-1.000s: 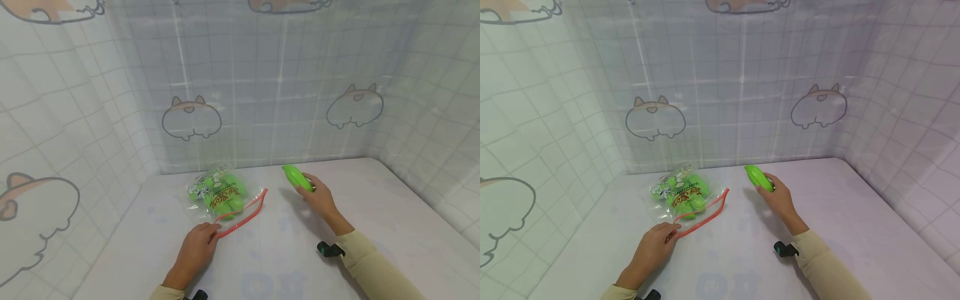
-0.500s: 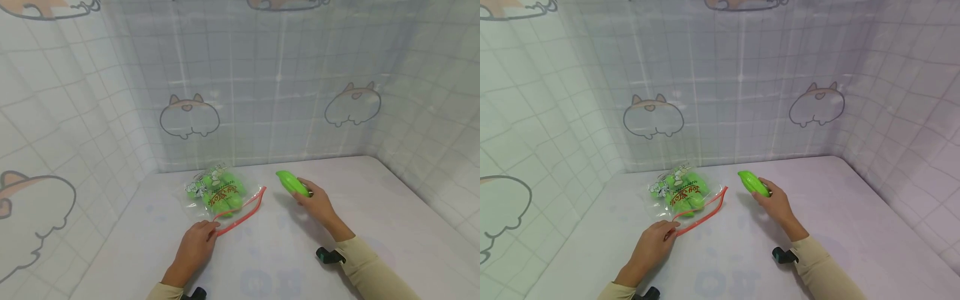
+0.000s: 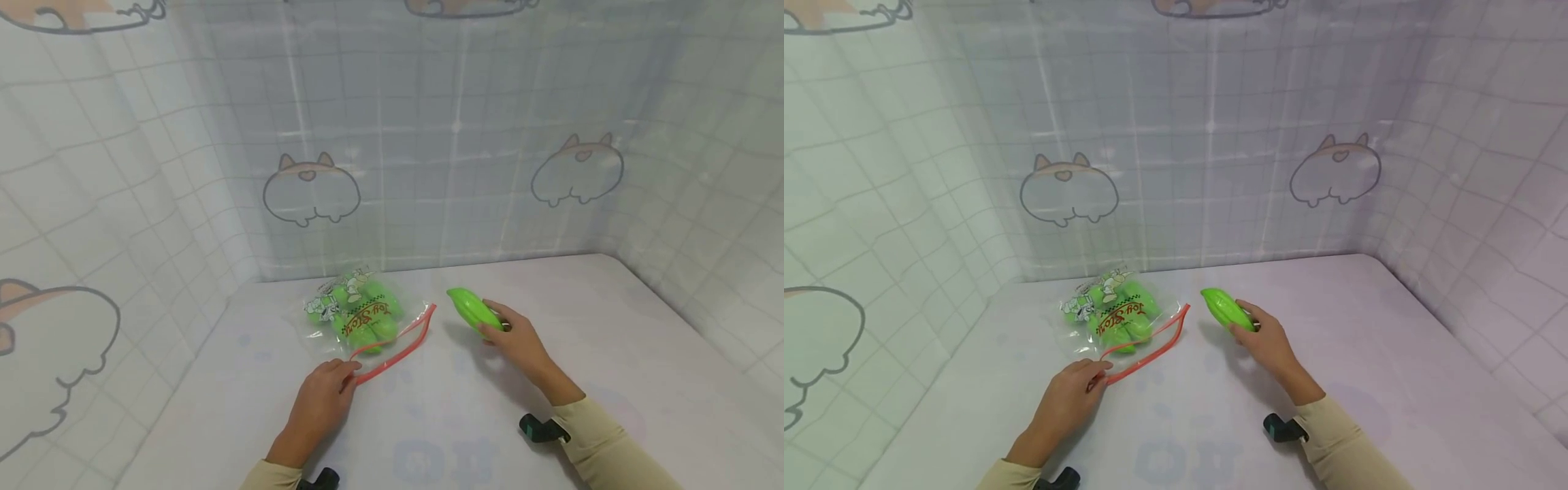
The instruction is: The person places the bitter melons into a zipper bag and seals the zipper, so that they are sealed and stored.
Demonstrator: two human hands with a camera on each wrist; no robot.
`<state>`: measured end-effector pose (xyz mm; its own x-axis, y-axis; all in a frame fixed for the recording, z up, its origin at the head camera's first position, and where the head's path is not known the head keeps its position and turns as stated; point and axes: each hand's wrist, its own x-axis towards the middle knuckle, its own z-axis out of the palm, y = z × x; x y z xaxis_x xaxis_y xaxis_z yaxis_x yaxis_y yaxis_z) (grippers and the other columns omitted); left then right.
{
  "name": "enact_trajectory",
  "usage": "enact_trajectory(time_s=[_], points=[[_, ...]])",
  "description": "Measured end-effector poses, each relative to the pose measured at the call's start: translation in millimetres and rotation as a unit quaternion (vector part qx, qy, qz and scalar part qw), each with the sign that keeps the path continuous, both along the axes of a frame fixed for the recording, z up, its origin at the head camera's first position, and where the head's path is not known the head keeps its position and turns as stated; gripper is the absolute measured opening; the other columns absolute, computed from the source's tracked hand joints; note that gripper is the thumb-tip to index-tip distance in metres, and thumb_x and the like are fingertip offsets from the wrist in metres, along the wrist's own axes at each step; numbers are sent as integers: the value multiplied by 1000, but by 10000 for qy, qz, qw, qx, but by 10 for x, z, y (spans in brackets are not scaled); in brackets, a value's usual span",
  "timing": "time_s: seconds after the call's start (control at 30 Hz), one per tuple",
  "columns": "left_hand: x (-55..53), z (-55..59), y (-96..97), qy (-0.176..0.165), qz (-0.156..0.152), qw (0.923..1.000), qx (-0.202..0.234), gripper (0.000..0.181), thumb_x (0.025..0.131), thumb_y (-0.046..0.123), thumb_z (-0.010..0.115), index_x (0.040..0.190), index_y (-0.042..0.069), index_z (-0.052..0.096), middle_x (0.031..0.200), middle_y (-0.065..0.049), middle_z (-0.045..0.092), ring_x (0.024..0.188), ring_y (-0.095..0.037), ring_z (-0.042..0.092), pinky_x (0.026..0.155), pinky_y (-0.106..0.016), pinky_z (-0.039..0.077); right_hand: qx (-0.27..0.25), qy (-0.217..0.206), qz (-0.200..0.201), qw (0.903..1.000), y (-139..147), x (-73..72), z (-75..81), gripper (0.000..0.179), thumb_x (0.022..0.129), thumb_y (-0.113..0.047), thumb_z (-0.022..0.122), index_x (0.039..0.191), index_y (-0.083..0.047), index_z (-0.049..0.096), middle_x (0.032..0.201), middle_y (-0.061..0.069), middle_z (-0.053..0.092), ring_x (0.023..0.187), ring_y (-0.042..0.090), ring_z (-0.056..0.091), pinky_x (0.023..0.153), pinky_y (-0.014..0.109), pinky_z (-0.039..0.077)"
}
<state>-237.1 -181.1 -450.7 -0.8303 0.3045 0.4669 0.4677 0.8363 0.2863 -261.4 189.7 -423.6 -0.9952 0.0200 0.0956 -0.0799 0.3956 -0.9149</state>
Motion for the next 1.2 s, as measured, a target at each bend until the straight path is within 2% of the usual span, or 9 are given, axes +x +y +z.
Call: enact_trajectory(time_s=[0.17,0.33,0.57,0.73,1.2], points=[[5,-9,-5,38,19,10000,24,26,80,6,82,104,11,76,83,5,64,77,-13,57,71,-36,53,5,-52,41,10000,-42,52,-12,58,97,-24,63,150,-12,45,123,20,57,103,27,61,82,36,55],[2,-2,0,79,-18,9999,77,26,80,5,82,105,10,76,85,2,65,78,-15,58,72,-37,54,180,9,105,9998,-76,105,-27,55,95,-22,62,148,-12,50,116,16,61,97,25,60,79,35,51],[16,8,24,102,-13,9999,50,25,80,5,82,103,11,76,84,2,64,78,-16,59,72,-37,54,208,-195,415,9987,-80,155,-52,53,94,-21,64,146,-17,53,120,14,60,100,25,58,83,38,48],[17,22,41,114,-27,9999,3,23,81,7,82,103,12,75,83,3,62,76,-15,56,69,-36,53,217,-196,617,9977,-66,176,-62,53,93,-20,66,144,-16,54,122,15,59,98,25,59,80,37,50],[24,10,15,420,-107,9990,121,24,77,3,83,99,11,75,75,6,56,69,-12,51,62,-31,49,202,-100,1048,9942,-136,186,-33,56,90,-21,73,143,-12,55,124,16,59,94,25,59,76,39,51]])
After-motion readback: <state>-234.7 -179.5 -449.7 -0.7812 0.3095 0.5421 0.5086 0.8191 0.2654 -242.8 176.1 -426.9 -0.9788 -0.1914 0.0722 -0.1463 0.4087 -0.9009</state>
